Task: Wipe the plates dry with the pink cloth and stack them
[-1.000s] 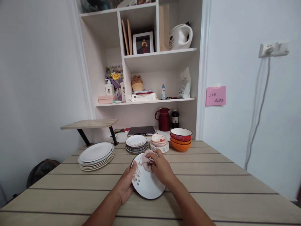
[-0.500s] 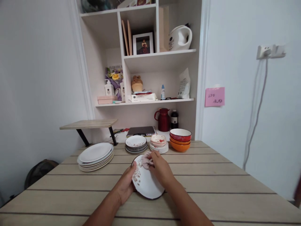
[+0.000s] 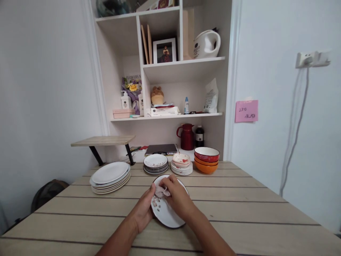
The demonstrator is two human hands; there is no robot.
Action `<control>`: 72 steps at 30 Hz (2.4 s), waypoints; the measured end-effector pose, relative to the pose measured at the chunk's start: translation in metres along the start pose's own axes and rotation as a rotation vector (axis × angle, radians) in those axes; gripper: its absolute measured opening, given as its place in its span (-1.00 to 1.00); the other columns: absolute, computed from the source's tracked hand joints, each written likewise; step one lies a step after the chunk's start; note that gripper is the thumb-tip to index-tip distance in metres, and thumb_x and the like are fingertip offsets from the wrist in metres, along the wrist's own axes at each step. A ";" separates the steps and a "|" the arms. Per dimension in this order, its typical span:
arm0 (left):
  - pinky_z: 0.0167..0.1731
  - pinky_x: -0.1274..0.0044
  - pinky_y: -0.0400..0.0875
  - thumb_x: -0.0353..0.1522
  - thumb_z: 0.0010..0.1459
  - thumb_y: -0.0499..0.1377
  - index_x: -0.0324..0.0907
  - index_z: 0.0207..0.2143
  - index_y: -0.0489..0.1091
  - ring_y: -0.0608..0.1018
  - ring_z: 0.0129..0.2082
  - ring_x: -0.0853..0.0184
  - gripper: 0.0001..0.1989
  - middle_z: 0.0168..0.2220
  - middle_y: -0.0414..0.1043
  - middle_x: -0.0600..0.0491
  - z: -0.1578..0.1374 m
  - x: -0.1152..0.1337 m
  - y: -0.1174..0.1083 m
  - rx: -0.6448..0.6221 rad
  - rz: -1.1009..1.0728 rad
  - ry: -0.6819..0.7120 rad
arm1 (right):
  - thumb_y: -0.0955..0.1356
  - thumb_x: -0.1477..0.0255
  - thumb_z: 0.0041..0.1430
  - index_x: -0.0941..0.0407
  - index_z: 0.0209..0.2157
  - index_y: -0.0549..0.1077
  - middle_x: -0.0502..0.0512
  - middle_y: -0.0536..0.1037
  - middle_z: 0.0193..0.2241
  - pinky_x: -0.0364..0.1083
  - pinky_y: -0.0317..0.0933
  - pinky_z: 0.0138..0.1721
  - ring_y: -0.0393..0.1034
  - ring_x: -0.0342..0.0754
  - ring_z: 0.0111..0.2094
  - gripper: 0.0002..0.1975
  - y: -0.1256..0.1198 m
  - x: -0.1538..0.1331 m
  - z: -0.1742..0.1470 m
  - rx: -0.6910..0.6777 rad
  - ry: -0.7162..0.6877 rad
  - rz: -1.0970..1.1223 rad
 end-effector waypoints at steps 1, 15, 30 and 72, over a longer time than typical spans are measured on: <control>-0.07 0.36 0.39 -0.09 0.13 0.18 -0.21 0.10 0.33 0.57 -0.09 0.12 -0.44 -0.08 0.55 -0.15 0.001 0.000 -0.001 -0.006 -0.004 0.005 | 0.27 0.66 0.00 0.04 -0.20 0.41 0.08 0.35 -0.20 -0.08 0.23 -0.16 0.32 -0.04 -0.19 -0.67 0.001 0.000 0.003 0.032 -0.013 0.005; 0.08 0.27 0.30 -0.21 0.12 0.23 -0.28 0.14 0.29 0.52 0.00 0.06 -0.43 -0.02 0.50 -0.23 0.005 0.012 -0.016 0.021 -0.199 0.125 | 0.28 0.70 -0.17 0.05 -0.29 0.47 0.03 0.36 -0.26 -0.14 0.16 -0.30 0.32 -0.07 -0.29 -0.61 -0.007 0.017 -0.019 -0.260 0.061 -0.136; 0.06 0.30 0.31 -0.15 0.17 0.16 -0.25 0.14 0.30 0.53 -0.02 0.09 -0.45 -0.02 0.51 -0.19 0.005 0.001 -0.006 -0.021 -0.109 0.018 | 0.23 0.69 -0.01 0.03 -0.22 0.45 0.06 0.33 -0.23 -0.13 0.16 -0.25 0.30 -0.09 -0.30 -0.63 -0.021 0.024 -0.005 0.071 0.157 -0.171; 0.10 0.28 0.27 -0.09 0.16 0.14 -0.23 0.16 0.28 0.49 0.04 0.08 -0.40 0.04 0.46 -0.20 0.002 0.000 -0.003 -0.040 -0.035 -0.022 | 0.28 0.64 -0.03 0.04 -0.24 0.42 0.04 0.36 -0.25 -0.15 0.04 -0.36 0.30 -0.11 -0.35 -0.69 -0.032 0.026 -0.014 -0.101 0.238 -0.288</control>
Point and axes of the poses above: each hand's wrist, its own z-axis towards the middle knuckle, its own y-axis out of the palm, x = y × z, the point moved 4 cm from there along z, towards the middle knuckle
